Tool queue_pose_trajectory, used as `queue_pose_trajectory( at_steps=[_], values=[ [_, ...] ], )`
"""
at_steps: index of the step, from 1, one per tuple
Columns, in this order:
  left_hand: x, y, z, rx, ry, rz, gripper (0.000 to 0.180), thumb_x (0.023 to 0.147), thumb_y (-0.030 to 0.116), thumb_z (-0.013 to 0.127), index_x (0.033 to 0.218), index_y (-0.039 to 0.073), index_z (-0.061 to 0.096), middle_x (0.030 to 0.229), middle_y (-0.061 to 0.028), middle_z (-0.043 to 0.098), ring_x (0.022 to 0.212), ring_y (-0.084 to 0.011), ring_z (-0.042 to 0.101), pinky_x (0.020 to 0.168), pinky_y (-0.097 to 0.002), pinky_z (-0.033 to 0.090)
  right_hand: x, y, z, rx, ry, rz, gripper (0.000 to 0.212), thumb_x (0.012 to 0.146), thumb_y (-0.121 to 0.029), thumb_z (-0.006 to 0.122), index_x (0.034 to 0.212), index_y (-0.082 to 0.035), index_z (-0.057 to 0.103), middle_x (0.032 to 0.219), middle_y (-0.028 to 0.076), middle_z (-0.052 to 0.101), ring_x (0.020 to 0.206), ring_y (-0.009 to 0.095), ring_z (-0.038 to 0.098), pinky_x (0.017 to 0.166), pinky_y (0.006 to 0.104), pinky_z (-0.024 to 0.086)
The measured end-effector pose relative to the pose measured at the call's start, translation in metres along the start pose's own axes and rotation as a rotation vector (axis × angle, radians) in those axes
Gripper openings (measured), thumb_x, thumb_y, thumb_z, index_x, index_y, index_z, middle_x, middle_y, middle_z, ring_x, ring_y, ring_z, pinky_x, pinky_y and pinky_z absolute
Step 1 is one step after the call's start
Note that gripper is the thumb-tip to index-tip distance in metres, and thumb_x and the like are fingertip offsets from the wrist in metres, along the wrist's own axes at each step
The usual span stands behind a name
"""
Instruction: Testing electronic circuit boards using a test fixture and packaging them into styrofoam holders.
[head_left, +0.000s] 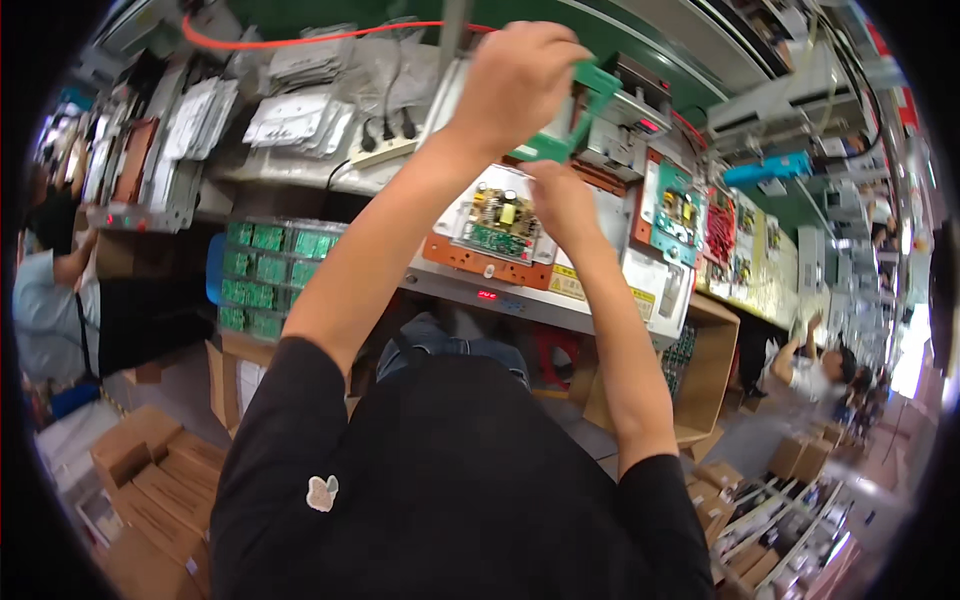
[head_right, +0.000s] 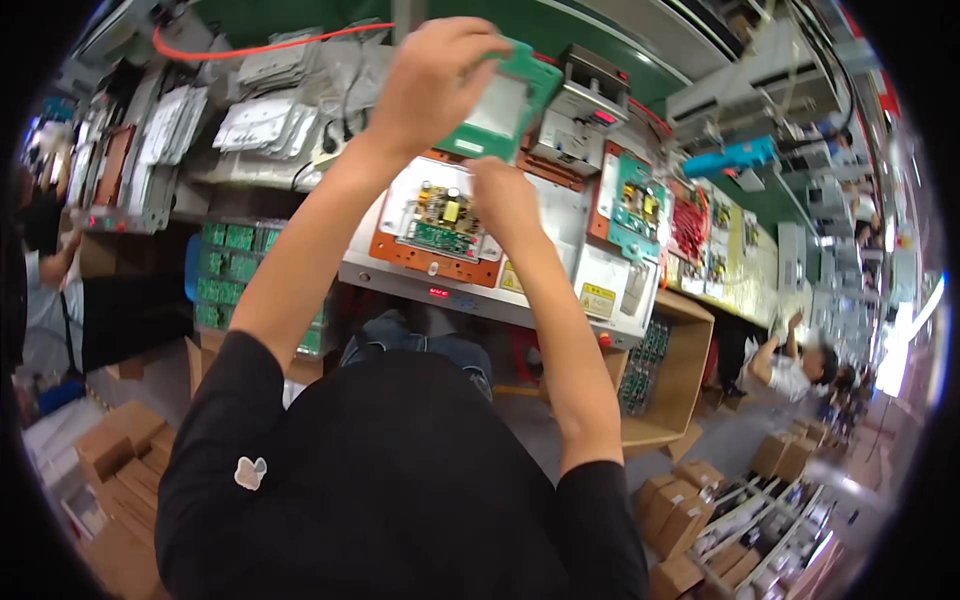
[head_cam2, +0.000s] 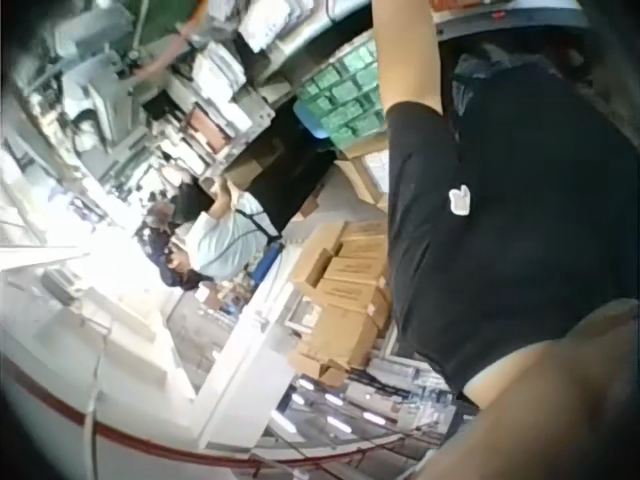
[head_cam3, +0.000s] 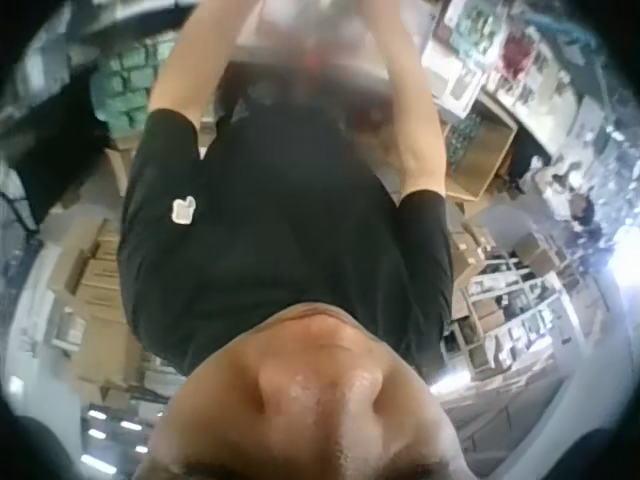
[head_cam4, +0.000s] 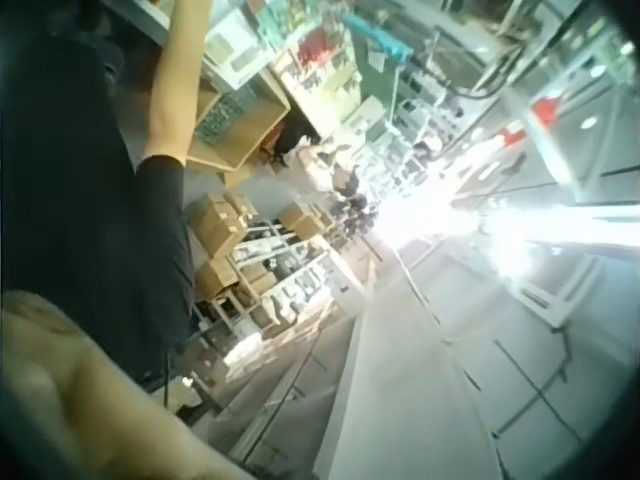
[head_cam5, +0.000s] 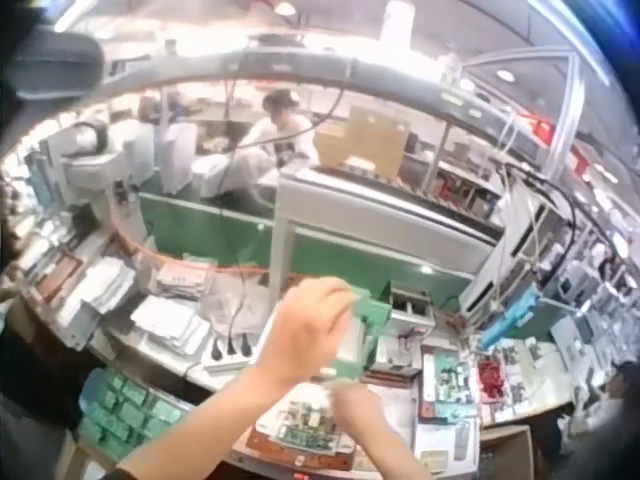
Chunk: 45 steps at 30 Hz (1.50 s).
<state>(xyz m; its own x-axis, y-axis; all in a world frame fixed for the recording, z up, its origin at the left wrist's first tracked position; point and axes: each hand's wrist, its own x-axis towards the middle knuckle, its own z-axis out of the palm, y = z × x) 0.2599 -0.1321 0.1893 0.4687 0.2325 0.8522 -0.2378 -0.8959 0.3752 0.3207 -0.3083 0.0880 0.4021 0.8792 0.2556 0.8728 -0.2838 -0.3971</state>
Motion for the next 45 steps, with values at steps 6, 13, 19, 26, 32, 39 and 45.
queue_pose_trajectory(
  at_steps=[6,13,19,26,32,39,45],
  values=[
    [-0.125,0.067,-0.113,-0.494,-0.383,-0.755,0.005,0.087,-0.004,0.066,0.092,-0.004,0.067,0.089,-0.0053,0.069,0.079,-0.0109,0.06,0.073,-0.0247,0.048,0.035,-0.029,0.042,-0.216,-0.29,0.021,0.012,0.078,-0.002,0.061,0.085,-0.006,0.07,0.093,0.018,0.071,0.087,0.034,0.071,0.073,0.0451,0.058],
    [-0.246,0.103,-0.165,-0.94,-0.644,-1.629,0.042,0.094,0.015,0.068,0.13,-0.004,0.056,0.114,-0.0094,0.069,0.096,-0.0155,0.064,0.088,-0.0322,0.053,0.018,-0.098,-0.018,-0.167,-0.017,-0.111,0.013,0.074,-0.002,0.062,0.087,-0.003,0.061,0.082,0.013,0.067,0.079,0.03,0.069,0.063,0.0412,0.055],
    [-0.25,0.14,-0.153,-1.233,-0.023,-1.486,0.093,0.074,0.019,0.088,0.148,0.001,0.036,0.141,-0.0121,0.051,0.13,-0.0269,0.052,0.11,-0.0443,0.042,-0.052,-0.115,-0.066,0.113,0.072,-0.007,0.016,0.075,-0.004,0.061,0.09,-0.006,0.062,0.084,0.01,0.068,0.076,0.029,0.068,0.062,0.0399,0.054],
    [-0.227,0.198,-0.073,-1.043,-0.044,-1.591,0.076,0.086,0.005,0.071,0.15,0.003,0.031,0.142,-0.0114,0.049,0.131,-0.0231,0.05,0.11,-0.0386,0.04,-0.116,-0.048,-0.071,0.093,-0.044,0.113,0.014,0.08,-0.005,0.063,0.093,-0.005,0.07,0.085,0.009,0.07,0.077,0.028,0.069,0.065,0.0392,0.055],
    [-0.215,0.207,-0.069,-1.119,0.129,-1.541,0.07,0.086,0.01,0.068,0.148,0.002,0.035,0.139,-0.0132,0.053,0.128,-0.0282,0.054,0.105,-0.0442,0.049,-0.104,0.149,-0.1,0.139,0.385,0.298,0.014,0.088,-0.006,0.067,0.101,-0.001,0.071,0.093,0.015,0.072,0.082,0.026,0.071,0.073,0.0341,0.055],
    [-0.215,0.22,-0.059,-1.047,0.264,-1.497,0.068,0.089,0.007,0.065,0.149,0.003,0.033,0.143,-0.0134,0.049,0.131,-0.0277,0.05,0.111,-0.0428,0.042,-0.081,0.223,-0.054,-0.06,0.044,0.222,0.015,0.088,-0.015,0.068,0.097,-0.004,0.07,0.101,0.015,0.064,0.094,0.036,0.063,0.081,0.0452,0.052],
    [-0.208,0.223,-0.041,-1.027,0.337,-1.411,0.067,0.09,0.003,0.064,0.149,0.003,0.033,0.142,-0.012,0.05,0.131,-0.026,0.051,0.11,-0.0415,0.043,-0.078,0.231,-0.091,0.025,0.487,0.011,0.009,0.093,-0.004,0.062,0.1,-0.002,0.067,0.091,0.017,0.068,0.086,0.033,0.068,0.076,0.0382,0.054]
  ],
)
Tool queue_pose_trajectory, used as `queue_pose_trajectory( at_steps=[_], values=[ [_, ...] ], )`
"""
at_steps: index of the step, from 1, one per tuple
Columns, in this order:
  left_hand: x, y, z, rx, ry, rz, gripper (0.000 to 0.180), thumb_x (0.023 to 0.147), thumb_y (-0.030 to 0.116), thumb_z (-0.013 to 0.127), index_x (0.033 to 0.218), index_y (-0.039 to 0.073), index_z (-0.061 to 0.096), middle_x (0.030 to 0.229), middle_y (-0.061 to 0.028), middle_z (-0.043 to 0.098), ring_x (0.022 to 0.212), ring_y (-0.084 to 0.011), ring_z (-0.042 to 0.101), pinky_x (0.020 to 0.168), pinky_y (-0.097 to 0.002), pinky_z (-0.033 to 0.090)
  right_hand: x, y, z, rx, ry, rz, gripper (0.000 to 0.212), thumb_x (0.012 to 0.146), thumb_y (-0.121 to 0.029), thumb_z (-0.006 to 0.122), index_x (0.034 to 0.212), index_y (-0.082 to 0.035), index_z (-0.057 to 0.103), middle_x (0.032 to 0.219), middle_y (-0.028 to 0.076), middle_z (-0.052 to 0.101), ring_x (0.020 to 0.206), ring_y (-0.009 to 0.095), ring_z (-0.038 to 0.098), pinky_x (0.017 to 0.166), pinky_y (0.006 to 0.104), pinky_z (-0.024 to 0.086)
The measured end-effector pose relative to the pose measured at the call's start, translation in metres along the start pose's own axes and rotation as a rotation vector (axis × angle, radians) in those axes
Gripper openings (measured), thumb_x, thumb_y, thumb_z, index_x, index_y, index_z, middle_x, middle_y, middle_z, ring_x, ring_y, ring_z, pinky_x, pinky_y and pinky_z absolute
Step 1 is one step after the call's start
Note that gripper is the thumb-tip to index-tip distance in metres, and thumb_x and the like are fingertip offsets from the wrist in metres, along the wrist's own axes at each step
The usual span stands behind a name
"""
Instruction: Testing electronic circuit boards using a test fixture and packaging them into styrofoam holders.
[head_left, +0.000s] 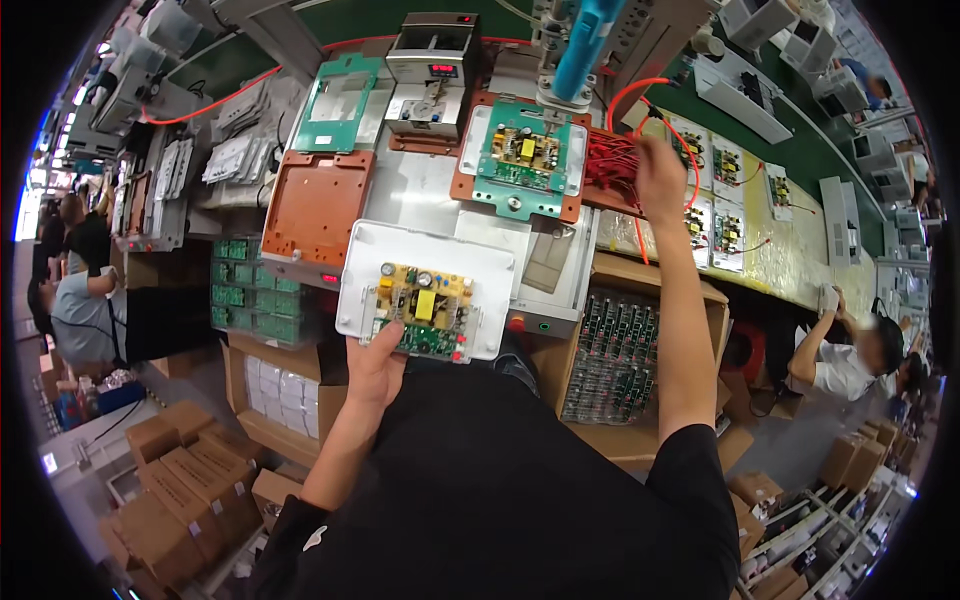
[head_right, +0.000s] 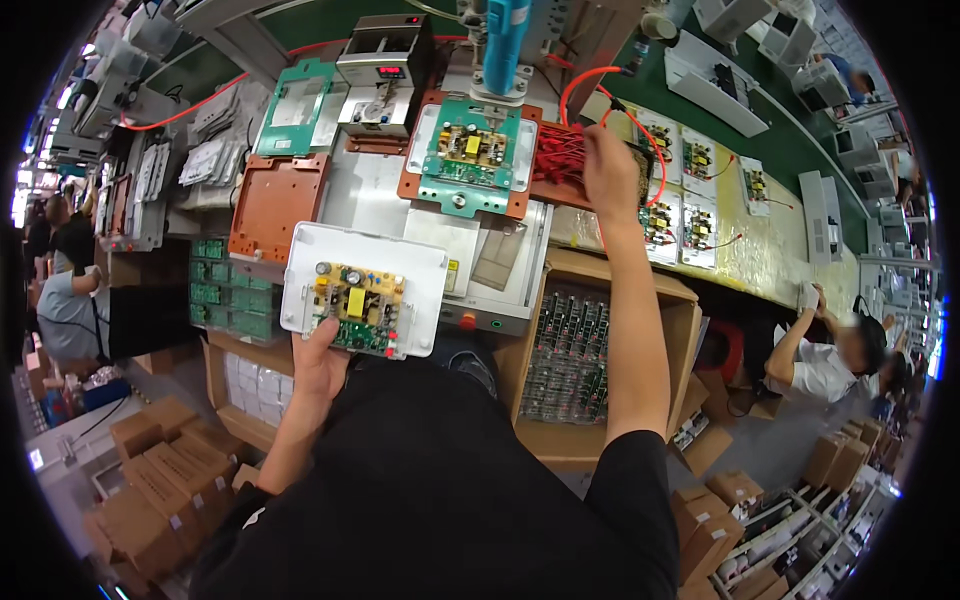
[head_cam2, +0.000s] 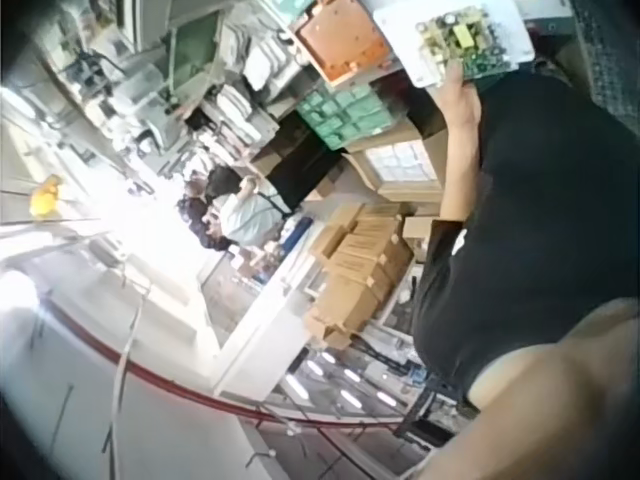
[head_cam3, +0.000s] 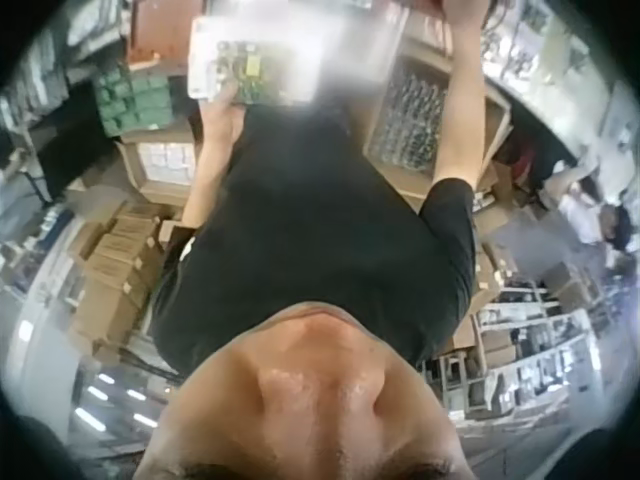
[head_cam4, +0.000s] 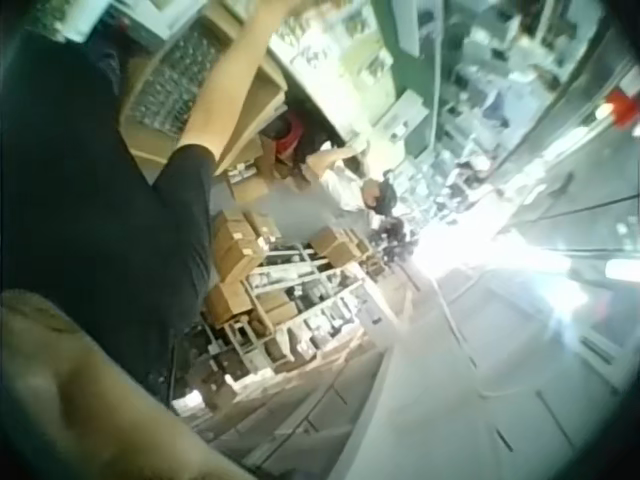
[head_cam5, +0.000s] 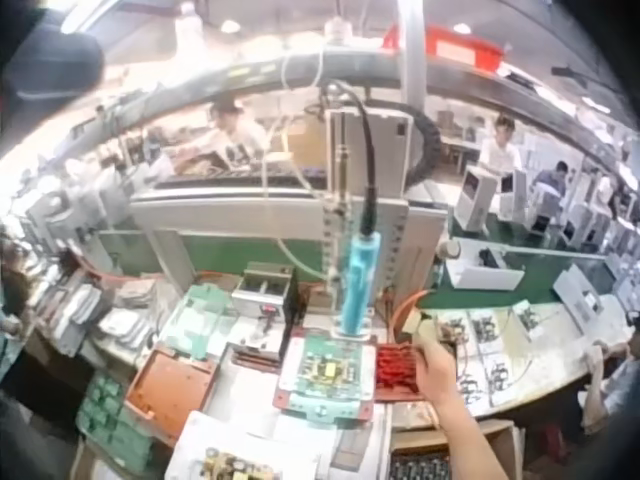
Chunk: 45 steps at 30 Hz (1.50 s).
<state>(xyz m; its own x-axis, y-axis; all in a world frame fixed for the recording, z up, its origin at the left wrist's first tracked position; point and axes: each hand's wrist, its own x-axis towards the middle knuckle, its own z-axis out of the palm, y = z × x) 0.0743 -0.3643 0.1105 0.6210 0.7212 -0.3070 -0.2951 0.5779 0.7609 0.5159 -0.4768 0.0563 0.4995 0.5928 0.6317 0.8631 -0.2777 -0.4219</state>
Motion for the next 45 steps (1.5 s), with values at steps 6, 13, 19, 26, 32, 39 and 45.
queue_pose_trajectory(
  at_steps=[6,13,19,26,32,39,45],
  values=[
    [0.028,-0.001,0.017,-0.038,-0.07,-0.005,0.063,0.091,0.004,0.066,0.147,0.005,0.037,0.139,-0.0104,0.052,0.127,-0.0238,0.054,0.105,-0.0401,0.048,0.034,0.005,-0.01,0.458,0.202,0.412,0.023,0.099,-0.001,0.055,0.122,0.001,0.058,0.099,0.012,0.068,0.09,0.017,0.069,0.077,0.0297,0.056],
    [0.043,0.006,0.024,0.02,-0.117,-0.002,0.058,0.093,0.002,0.063,0.145,0.003,0.038,0.135,-0.012,0.054,0.121,-0.0238,0.059,0.097,-0.0398,0.054,0.033,0.034,0.002,0.973,0.498,0.556,0.03,0.1,0.001,0.051,0.13,0.002,0.052,0.091,0.008,0.061,0.078,0.014,0.062,0.077,0.0276,0.055],
    [0.042,0.0,0.036,0.02,-0.11,0.067,0.059,0.09,0.002,0.067,0.143,0.003,0.042,0.131,-0.0095,0.058,0.118,-0.0207,0.06,0.098,-0.0359,0.052,0.023,-0.071,-0.055,0.906,-0.017,0.657,0.022,0.099,-0.008,0.052,0.114,0.0,0.066,0.081,-0.001,0.05,0.067,0.006,0.045,0.057,0.0216,0.035],
    [0.04,0.008,0.05,0.261,-0.122,0.344,0.054,0.086,0.001,0.071,0.135,-0.001,0.05,0.125,-0.0073,0.061,0.112,-0.016,0.06,0.097,-0.0313,0.048,-0.007,-0.208,-0.08,0.403,-0.439,0.129,0.016,0.091,-0.006,0.066,0.105,0.0,0.07,0.071,0.007,0.054,0.063,0.02,0.052,0.059,0.0325,0.041],
    [0.027,0.022,0.057,0.603,-0.098,0.54,0.039,0.083,0.001,0.072,0.12,-0.004,0.06,0.109,-0.008,0.068,0.099,-0.0145,0.064,0.087,-0.0301,0.051,0.0,-0.228,-0.082,0.353,-0.41,0.019,0.016,0.085,-0.003,0.072,0.101,-0.002,0.071,0.071,0.01,0.055,0.062,0.025,0.054,0.057,0.035,0.042],
    [0.022,0.027,0.063,0.851,-0.097,0.711,0.032,0.079,0.007,0.076,0.108,-0.002,0.067,0.09,-0.0072,0.071,0.077,-0.0137,0.068,0.072,-0.0276,0.054,0.003,-0.228,-0.089,0.289,-0.405,0.007,0.011,0.087,-0.005,0.07,0.097,-0.002,0.07,0.071,0.011,0.056,0.059,0.026,0.053,0.056,0.0359,0.042],
    [0.021,0.025,0.064,0.793,-0.04,0.694,0.031,0.078,0.011,0.076,0.105,-0.001,0.068,0.087,-0.0085,0.071,0.072,-0.0174,0.068,0.069,-0.0286,0.054,-0.003,-0.224,-0.087,0.456,-0.457,0.118,0.009,0.091,-0.009,0.064,0.091,0.0,0.067,0.071,0.013,0.058,0.061,0.03,0.056,0.057,0.0377,0.044]
  ],
)
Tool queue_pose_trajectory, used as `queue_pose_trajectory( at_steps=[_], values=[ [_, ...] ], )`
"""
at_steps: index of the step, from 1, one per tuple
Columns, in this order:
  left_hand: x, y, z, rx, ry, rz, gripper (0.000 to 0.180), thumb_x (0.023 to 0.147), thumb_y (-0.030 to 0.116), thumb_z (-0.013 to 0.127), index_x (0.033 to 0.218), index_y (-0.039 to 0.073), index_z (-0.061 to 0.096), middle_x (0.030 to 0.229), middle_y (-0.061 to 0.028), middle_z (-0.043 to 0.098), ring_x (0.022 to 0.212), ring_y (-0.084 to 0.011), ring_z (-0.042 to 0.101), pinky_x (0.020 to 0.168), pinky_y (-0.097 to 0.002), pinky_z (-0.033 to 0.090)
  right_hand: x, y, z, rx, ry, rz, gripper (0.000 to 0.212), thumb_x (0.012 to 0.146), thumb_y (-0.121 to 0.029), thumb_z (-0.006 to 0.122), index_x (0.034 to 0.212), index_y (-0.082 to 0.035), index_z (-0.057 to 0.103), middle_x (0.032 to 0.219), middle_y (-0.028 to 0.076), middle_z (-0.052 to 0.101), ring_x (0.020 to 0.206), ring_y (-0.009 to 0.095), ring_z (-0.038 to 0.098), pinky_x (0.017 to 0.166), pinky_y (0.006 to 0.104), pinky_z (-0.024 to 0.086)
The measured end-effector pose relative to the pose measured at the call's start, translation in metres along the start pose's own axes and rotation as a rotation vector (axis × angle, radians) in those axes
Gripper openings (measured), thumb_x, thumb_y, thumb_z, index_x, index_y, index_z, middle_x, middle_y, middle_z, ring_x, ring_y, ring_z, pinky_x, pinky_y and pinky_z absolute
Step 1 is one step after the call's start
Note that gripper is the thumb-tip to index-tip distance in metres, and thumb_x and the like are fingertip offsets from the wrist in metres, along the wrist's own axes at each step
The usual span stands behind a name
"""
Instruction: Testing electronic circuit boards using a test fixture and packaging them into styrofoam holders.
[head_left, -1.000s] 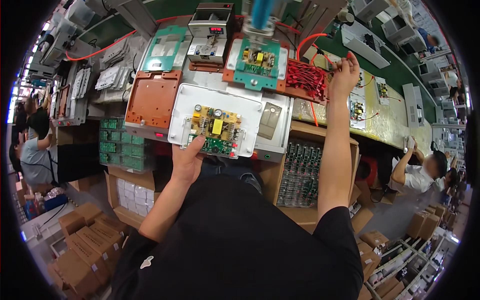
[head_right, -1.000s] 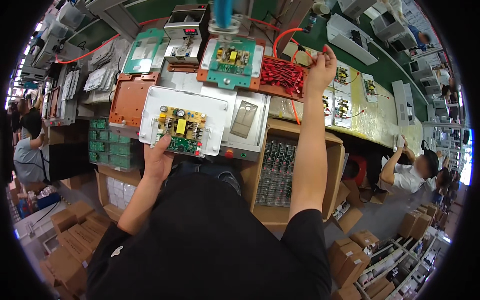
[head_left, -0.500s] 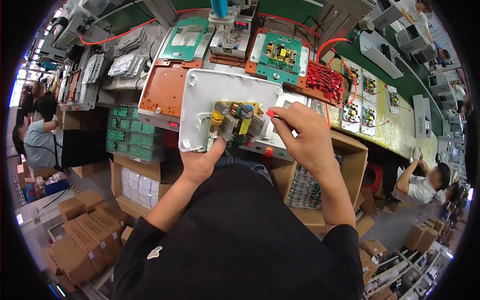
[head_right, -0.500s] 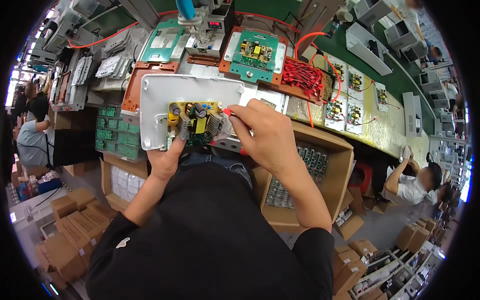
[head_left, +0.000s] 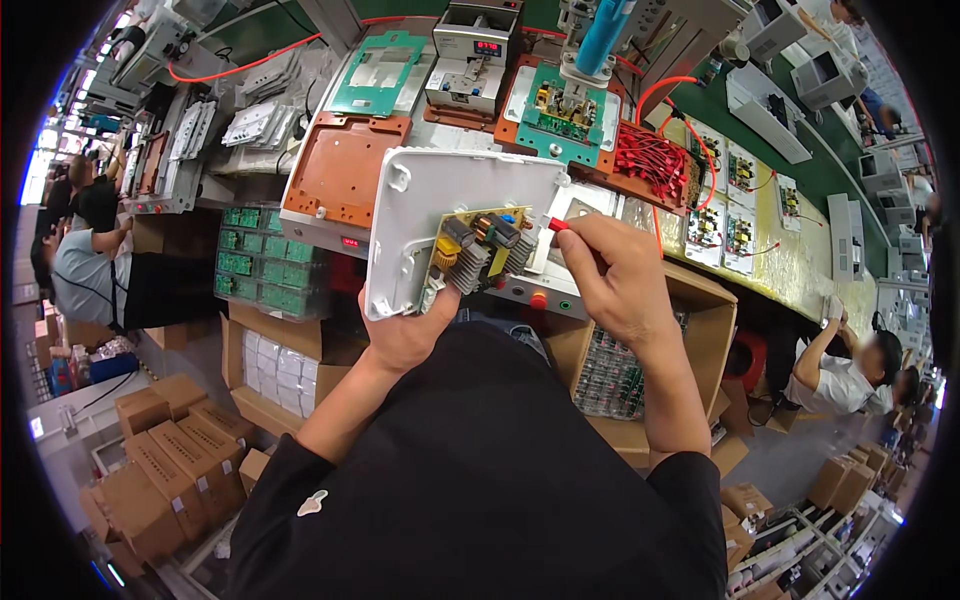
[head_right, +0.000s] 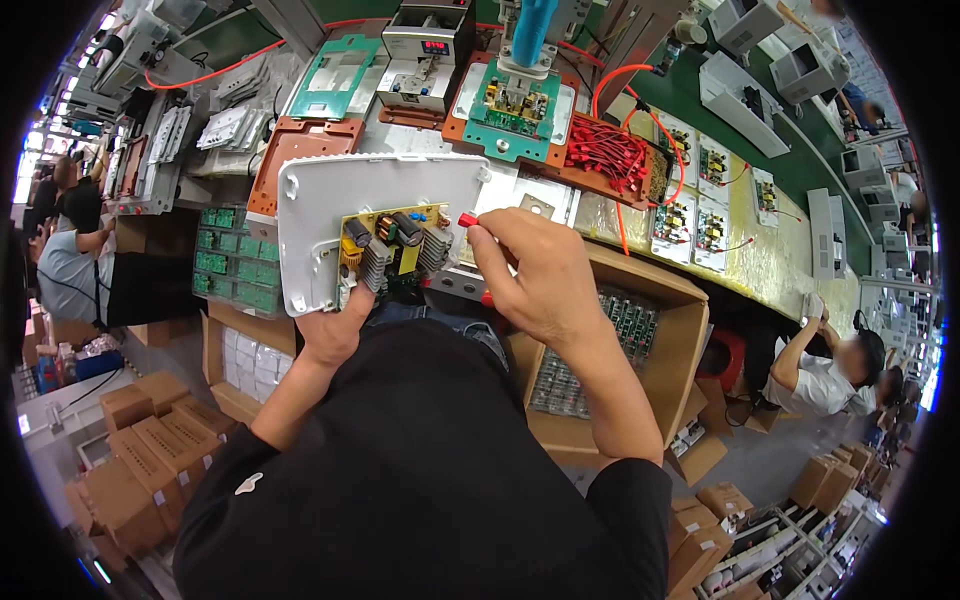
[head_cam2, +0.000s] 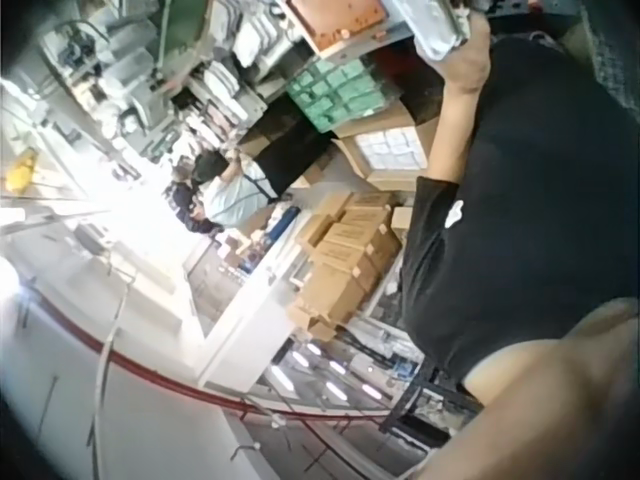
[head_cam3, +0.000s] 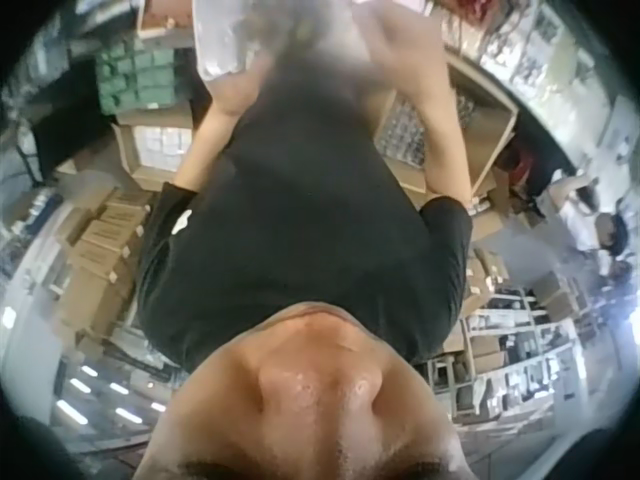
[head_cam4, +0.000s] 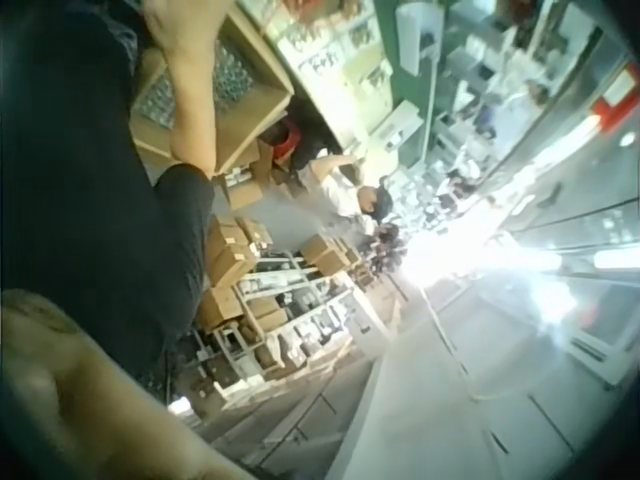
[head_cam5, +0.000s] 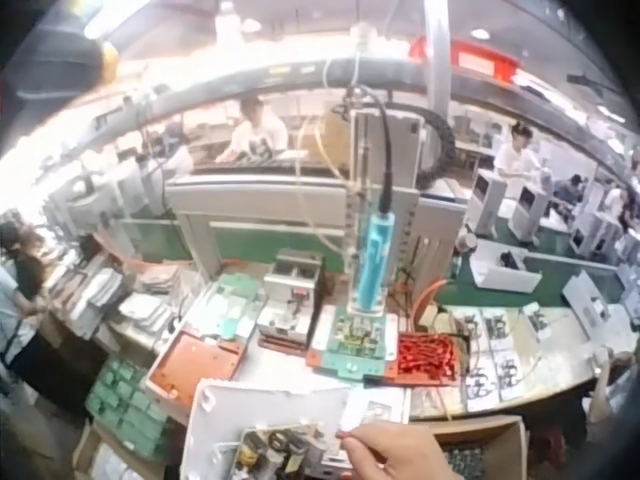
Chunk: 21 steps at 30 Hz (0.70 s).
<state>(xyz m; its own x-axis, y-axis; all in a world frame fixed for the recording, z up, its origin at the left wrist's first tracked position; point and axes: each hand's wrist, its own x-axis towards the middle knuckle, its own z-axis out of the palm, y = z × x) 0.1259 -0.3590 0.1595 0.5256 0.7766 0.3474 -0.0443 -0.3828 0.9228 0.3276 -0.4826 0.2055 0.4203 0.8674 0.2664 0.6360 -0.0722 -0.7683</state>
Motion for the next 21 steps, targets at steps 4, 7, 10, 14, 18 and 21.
queue_pose_trajectory(
  at_steps=[4,7,10,14,18,21],
  values=[
    [-0.004,-0.003,-0.005,0.222,-0.063,0.165,0.028,0.077,0.011,0.077,0.101,0.001,0.068,0.084,-0.0077,0.07,0.067,-0.021,0.067,0.062,-0.0298,0.052,-0.002,0.001,0.012,0.011,0.008,0.011,0.013,0.092,-0.011,0.063,0.083,-0.002,0.064,0.071,0.014,0.059,0.063,0.034,0.059,0.057,0.0395,0.046],
    [-0.004,-0.004,-0.005,0.348,-0.078,0.288,0.029,0.074,0.011,0.079,0.099,0.001,0.067,0.082,-0.0083,0.069,0.063,-0.024,0.065,0.057,-0.0312,0.05,0.0,-0.003,0.019,-0.085,0.081,-0.034,0.014,0.092,-0.011,0.064,0.081,-0.003,0.063,0.071,0.013,0.059,0.062,0.034,0.059,0.055,0.0398,0.046],
    [-0.004,0.0,-0.007,0.382,-0.071,0.372,0.03,0.072,0.011,0.08,0.097,0.001,0.067,0.08,-0.0098,0.068,0.061,-0.0259,0.065,0.054,-0.0321,0.049,-0.002,-0.005,0.021,-0.118,0.098,-0.051,0.012,0.091,-0.011,0.064,0.082,-0.004,0.064,0.072,0.013,0.06,0.061,0.033,0.06,0.055,0.0398,0.046],
    [0.0,0.003,-0.006,0.402,-0.096,0.453,0.032,0.07,0.009,0.082,0.097,0.0,0.066,0.078,-0.0116,0.068,0.06,-0.0272,0.066,0.055,-0.0317,0.052,-0.004,0.0,0.021,-0.127,0.111,-0.053,0.013,0.091,-0.012,0.064,0.082,-0.003,0.063,0.072,0.013,0.059,0.061,0.034,0.059,0.055,0.0403,0.046],
    [-0.001,-0.002,-0.011,0.407,-0.139,0.484,0.033,0.068,0.007,0.082,0.096,-0.001,0.066,0.079,-0.0121,0.069,0.061,-0.0273,0.067,0.056,-0.0317,0.053,-0.006,-0.001,0.02,-0.038,0.085,-0.023,0.011,0.092,-0.009,0.064,0.085,-0.001,0.063,0.073,0.014,0.059,0.064,0.034,0.059,0.058,0.0405,0.047],
    [0.003,0.006,-0.008,0.403,-0.167,0.465,0.032,0.067,0.007,0.082,0.094,-0.001,0.066,0.079,-0.0122,0.069,0.061,-0.0281,0.067,0.056,-0.0321,0.053,-0.009,0.0,0.021,0.019,0.1,-0.012,0.01,0.093,-0.007,0.063,0.088,0.001,0.063,0.072,0.014,0.056,0.063,0.032,0.056,0.059,0.039,0.044]
  ],
)
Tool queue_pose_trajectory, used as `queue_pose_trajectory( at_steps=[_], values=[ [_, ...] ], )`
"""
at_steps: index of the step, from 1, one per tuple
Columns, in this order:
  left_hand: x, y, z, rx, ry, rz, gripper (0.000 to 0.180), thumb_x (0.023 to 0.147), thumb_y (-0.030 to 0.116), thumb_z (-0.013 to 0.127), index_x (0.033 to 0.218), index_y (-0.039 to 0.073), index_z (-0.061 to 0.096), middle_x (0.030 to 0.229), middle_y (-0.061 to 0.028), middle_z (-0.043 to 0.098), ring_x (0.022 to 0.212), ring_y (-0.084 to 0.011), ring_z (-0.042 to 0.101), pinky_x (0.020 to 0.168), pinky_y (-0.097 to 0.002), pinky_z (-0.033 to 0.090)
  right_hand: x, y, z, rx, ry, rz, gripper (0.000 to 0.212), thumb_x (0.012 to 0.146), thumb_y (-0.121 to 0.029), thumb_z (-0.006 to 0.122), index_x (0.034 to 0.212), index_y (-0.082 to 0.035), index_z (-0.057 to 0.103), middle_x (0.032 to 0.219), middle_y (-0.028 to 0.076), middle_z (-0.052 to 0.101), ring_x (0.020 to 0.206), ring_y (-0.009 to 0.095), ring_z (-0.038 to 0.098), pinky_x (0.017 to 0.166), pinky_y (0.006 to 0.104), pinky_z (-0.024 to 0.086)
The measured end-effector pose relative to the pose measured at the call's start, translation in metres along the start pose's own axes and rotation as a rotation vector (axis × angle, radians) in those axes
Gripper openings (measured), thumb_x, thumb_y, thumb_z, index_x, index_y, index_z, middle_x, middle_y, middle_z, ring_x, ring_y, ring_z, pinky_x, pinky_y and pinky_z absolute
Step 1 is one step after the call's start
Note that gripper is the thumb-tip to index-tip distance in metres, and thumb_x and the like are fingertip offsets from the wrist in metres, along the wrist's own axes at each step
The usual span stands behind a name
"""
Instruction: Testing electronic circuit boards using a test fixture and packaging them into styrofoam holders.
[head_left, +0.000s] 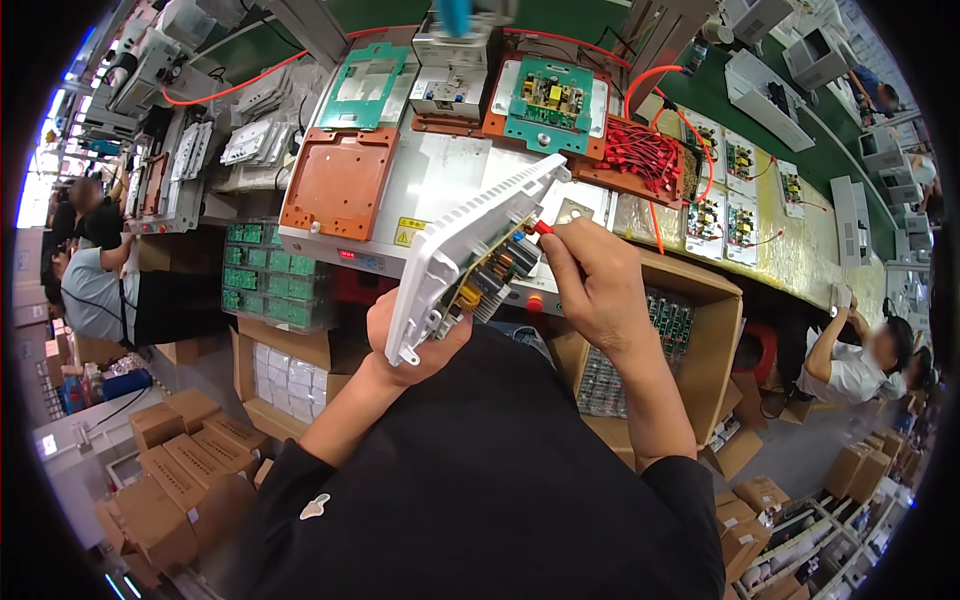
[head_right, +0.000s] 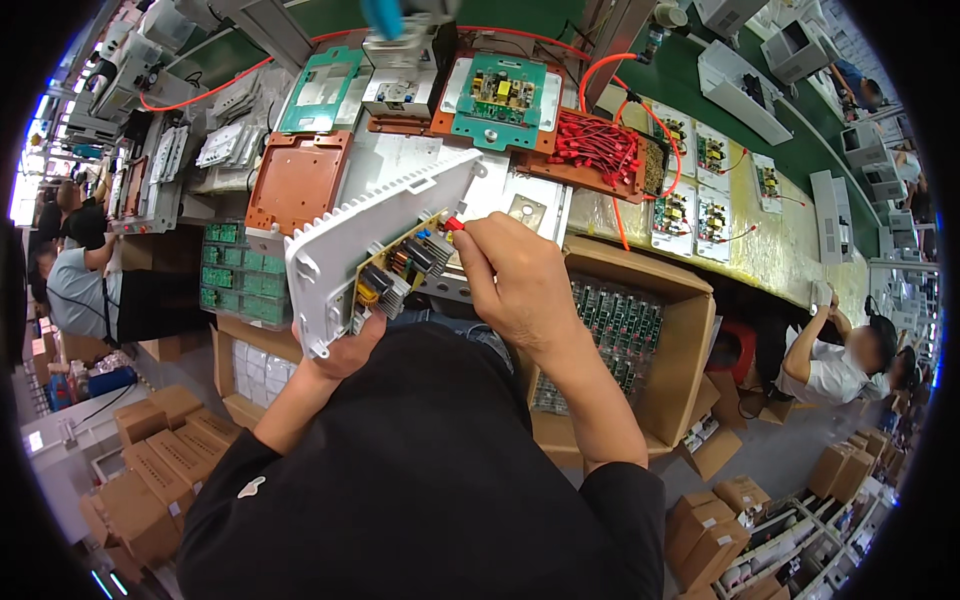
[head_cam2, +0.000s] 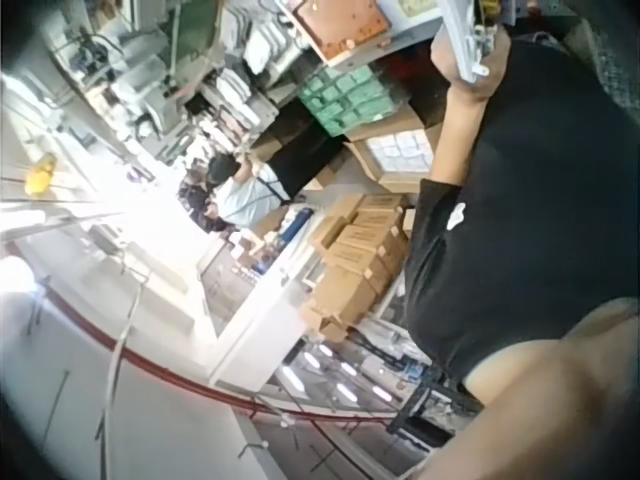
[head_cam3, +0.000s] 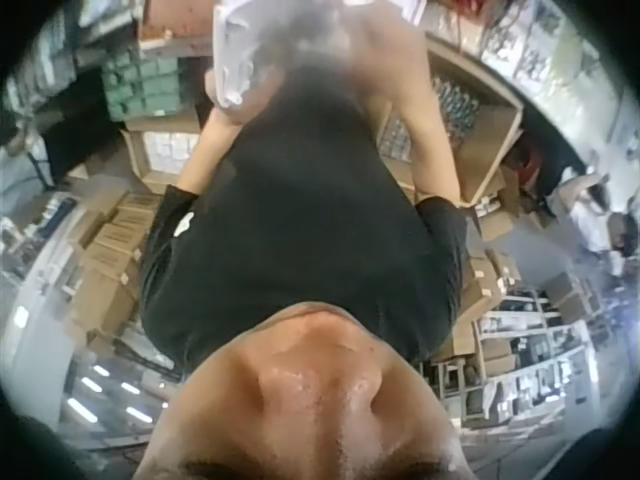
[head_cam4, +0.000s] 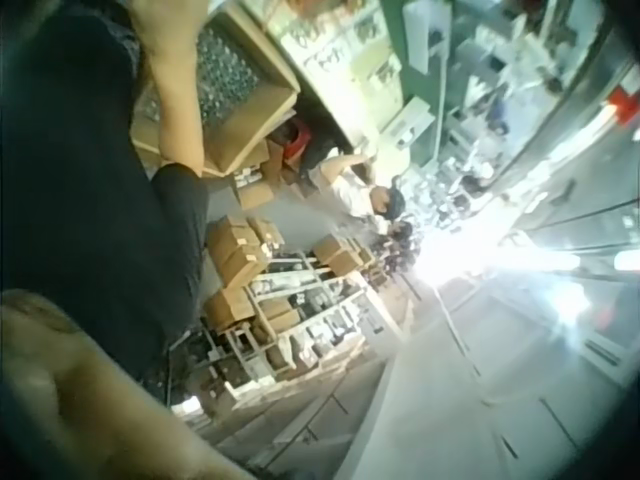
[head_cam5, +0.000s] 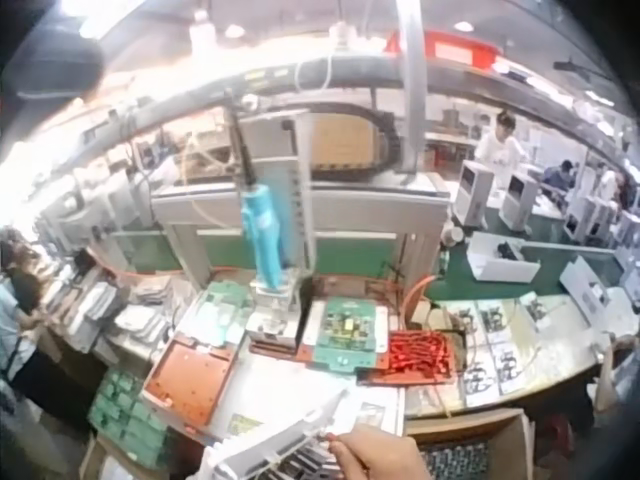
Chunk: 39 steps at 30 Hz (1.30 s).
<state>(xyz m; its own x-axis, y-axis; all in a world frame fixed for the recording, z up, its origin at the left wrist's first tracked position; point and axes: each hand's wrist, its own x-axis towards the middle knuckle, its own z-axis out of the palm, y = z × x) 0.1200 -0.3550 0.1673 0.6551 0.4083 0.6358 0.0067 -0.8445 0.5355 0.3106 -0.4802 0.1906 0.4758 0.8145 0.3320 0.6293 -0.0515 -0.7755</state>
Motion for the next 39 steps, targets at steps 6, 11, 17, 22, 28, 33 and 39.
queue_pose_trajectory(
  at_steps=[6,11,17,22,28,33,39],
  values=[
    [0.002,-0.003,0.0,-0.088,-0.045,0.012,0.034,0.066,0.005,0.082,0.096,-0.003,0.067,0.081,-0.0139,0.07,0.064,-0.0302,0.068,0.057,-0.0326,0.054,0.0,0.008,0.003,0.05,0.003,0.001,0.011,0.095,-0.007,0.061,0.09,0.003,0.062,0.071,0.014,0.055,0.062,0.031,0.054,0.059,0.0382,0.043],
    [0.005,-0.003,0.01,-0.166,-0.136,0.013,0.036,0.067,0.0,0.079,0.101,-0.005,0.066,0.082,-0.0158,0.069,0.066,-0.0296,0.069,0.06,-0.0302,0.055,-0.008,0.03,0.014,-0.05,0.0,0.006,0.013,0.095,-0.009,0.062,0.09,0.003,0.062,0.074,0.016,0.058,0.065,0.033,0.056,0.061,0.0377,0.044],
    [-0.003,-0.031,0.03,-0.662,-0.119,-0.728,0.033,0.082,0.006,0.074,0.112,-0.002,0.064,0.097,-0.0042,0.069,0.086,-0.011,0.064,0.078,-0.0286,0.053,-0.044,0.066,0.007,0.286,0.042,0.382,0.031,0.101,-0.022,0.056,0.124,-0.001,0.062,0.097,0.007,0.067,0.081,0.018,0.065,0.071,0.0333,0.052],
    [-0.011,-0.036,0.085,-1.033,-0.459,-1.102,0.052,0.085,0.007,0.076,0.132,-0.001,0.054,0.117,-0.0067,0.065,0.103,-0.016,0.063,0.09,-0.0316,0.051,-0.131,0.056,0.05,1.591,0.495,0.745,0.062,0.099,-0.029,0.057,0.15,-0.007,0.03,0.124,0.012,0.061,0.095,0.024,0.069,0.074,0.0388,0.061],
    [-0.02,-0.033,0.108,-1.047,-1.154,-0.965,0.061,0.094,0.004,0.065,0.148,-0.002,0.037,0.129,-0.0129,0.06,0.112,-0.0176,0.061,0.095,-0.0294,0.051,-0.209,0.12,0.03,1.035,1.138,0.786,0.04,0.098,-0.018,0.052,0.135,-0.004,0.048,0.121,0.015,0.062,0.09,0.025,0.069,0.057,0.0365,0.062],
    [-0.032,-0.034,0.07,-0.993,-1.156,-0.899,0.051,0.094,0.008,0.067,0.142,0.004,0.051,0.122,-0.0083,0.064,0.108,-0.0128,0.062,0.095,-0.0282,0.051,-0.218,0.273,-0.089,0.691,1.619,0.748,0.036,0.101,-0.02,0.046,0.134,-0.006,0.052,0.121,0.017,0.061,0.095,0.03,0.067,0.068,0.0448,0.062],
    [-0.014,-0.049,0.084,-1.037,-1.147,-0.627,0.046,0.093,0.017,0.071,0.134,0.003,0.056,0.115,-0.0072,0.068,0.103,-0.0126,0.063,0.089,-0.0293,0.053,-0.245,0.374,-0.277,0.907,1.315,0.943,0.06,0.102,-0.027,0.046,0.148,0.006,0.03,0.15,0.03,0.036,0.137,0.045,0.041,0.11,0.0549,0.046]
  ],
)
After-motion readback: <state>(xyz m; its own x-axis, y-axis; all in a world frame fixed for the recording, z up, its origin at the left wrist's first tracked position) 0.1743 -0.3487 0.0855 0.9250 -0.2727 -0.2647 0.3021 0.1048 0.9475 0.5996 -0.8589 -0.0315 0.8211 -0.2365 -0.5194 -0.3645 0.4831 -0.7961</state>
